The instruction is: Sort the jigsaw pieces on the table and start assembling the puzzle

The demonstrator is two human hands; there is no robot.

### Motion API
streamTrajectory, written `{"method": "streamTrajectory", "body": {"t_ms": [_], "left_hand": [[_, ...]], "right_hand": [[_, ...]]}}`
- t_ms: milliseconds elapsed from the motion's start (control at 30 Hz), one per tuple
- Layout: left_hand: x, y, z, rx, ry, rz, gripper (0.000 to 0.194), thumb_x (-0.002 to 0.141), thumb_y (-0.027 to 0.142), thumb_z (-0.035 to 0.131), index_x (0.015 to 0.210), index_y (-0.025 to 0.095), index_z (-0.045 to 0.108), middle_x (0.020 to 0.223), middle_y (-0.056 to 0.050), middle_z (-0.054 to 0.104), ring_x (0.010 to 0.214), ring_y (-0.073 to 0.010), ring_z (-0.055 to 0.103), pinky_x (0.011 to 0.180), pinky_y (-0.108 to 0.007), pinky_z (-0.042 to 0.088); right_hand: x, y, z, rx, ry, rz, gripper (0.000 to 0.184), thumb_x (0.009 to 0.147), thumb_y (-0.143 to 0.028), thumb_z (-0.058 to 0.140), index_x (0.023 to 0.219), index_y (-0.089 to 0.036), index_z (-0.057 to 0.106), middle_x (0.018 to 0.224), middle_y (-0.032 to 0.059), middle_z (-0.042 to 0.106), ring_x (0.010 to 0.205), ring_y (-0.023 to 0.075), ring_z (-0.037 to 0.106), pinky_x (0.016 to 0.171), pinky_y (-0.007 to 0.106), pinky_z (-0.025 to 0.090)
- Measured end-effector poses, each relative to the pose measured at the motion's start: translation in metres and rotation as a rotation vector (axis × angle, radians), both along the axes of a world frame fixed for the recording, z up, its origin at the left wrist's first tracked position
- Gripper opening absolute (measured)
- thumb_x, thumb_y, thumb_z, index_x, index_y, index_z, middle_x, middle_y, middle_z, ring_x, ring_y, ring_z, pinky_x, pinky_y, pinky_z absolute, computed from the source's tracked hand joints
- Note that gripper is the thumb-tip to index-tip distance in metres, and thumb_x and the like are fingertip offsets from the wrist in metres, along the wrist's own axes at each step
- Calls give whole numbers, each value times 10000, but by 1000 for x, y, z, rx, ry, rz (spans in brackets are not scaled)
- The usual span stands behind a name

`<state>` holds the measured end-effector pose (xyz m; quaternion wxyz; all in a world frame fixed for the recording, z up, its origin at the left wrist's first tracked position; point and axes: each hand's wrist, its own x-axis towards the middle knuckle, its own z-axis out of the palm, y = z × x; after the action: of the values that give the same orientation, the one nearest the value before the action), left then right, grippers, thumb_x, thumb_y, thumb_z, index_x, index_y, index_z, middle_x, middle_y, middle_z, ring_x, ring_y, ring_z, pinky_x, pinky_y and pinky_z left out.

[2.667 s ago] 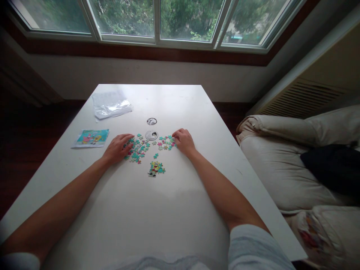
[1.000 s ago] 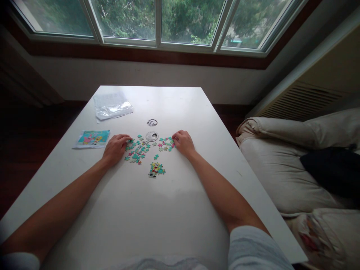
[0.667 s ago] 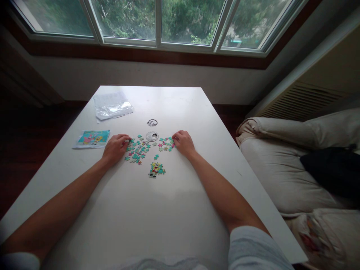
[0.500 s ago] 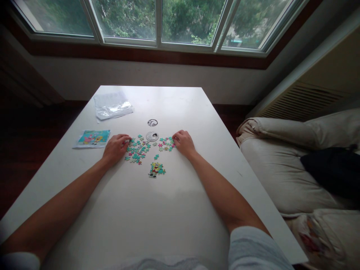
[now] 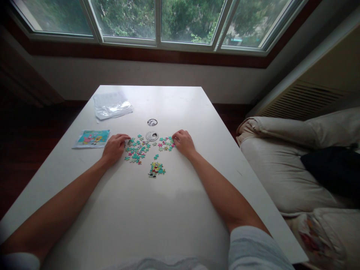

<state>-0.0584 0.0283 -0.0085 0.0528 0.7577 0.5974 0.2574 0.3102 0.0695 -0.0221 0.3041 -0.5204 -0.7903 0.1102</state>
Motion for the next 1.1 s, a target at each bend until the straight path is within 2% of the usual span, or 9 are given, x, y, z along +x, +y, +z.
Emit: {"method": "streamTrajectory", "body": {"t_ms": [367, 433, 533, 633, 733, 900, 1100], "left_hand": [[0, 0, 1, -13, 12, -3, 351, 928, 156, 443, 1127, 240, 718, 1246, -56, 681, 1165, -240, 576, 1074, -416, 440], [2, -3, 7, 0, 41, -10, 332, 926, 162, 457, 1121, 235, 716, 1247, -61, 677, 1157, -247, 579, 1060, -416, 446], [7, -11, 25, 37, 162, -50, 300, 953, 188, 458, 1104, 231, 714, 1236, -72, 677, 1134, -263, 589, 1034, -425, 443], [10, -21, 44, 3, 294, -39, 276, 980, 233, 452, 1075, 240, 711, 1080, -80, 711, 1014, -266, 633, 901, -400, 475], [10, -26, 53, -90, 384, -54, 232, 961, 255, 494, 1031, 252, 715, 1006, -66, 721, 921, -257, 659, 764, -356, 476], [9, -28, 51, -160, 428, -64, 157, 910, 341, 585, 955, 261, 712, 952, -50, 718, 860, -235, 672, 673, -309, 452], [9, -27, 45, -176, 420, -40, 145, 879, 353, 621, 961, 260, 696, 969, -48, 698, 856, -228, 665, 661, -299, 444]], "right_hand": [[0, 0, -1, 10, -2, 8, 151, 885, -176, 589, 919, -235, 724, 1017, 77, 643, 1007, 254, 540, 935, 408, 463], [0, 1, -1, 11, 2, 9, 146, 883, -175, 593, 919, -232, 723, 1022, 77, 645, 1010, 253, 540, 935, 406, 461], [1, 1, -1, 1, 3, 10, 141, 880, -176, 599, 919, -234, 721, 1023, 76, 648, 1006, 255, 542, 935, 410, 459], [2, 1, -1, -1, 8, 21, 142, 878, -179, 600, 922, -236, 723, 1021, 73, 649, 1001, 255, 543, 934, 412, 459], [2, 0, 0, 2, 15, 23, 147, 879, -183, 594, 918, -236, 726, 1016, 76, 647, 1004, 258, 544, 938, 416, 461], [2, 1, 0, -7, 15, 23, 163, 883, -186, 586, 927, -240, 733, 1032, 82, 649, 1013, 262, 545, 944, 427, 460], [3, 1, 0, -1, 6, 17, 151, 882, -193, 595, 917, -241, 733, 1022, 79, 649, 1013, 260, 547, 942, 419, 465]]}}
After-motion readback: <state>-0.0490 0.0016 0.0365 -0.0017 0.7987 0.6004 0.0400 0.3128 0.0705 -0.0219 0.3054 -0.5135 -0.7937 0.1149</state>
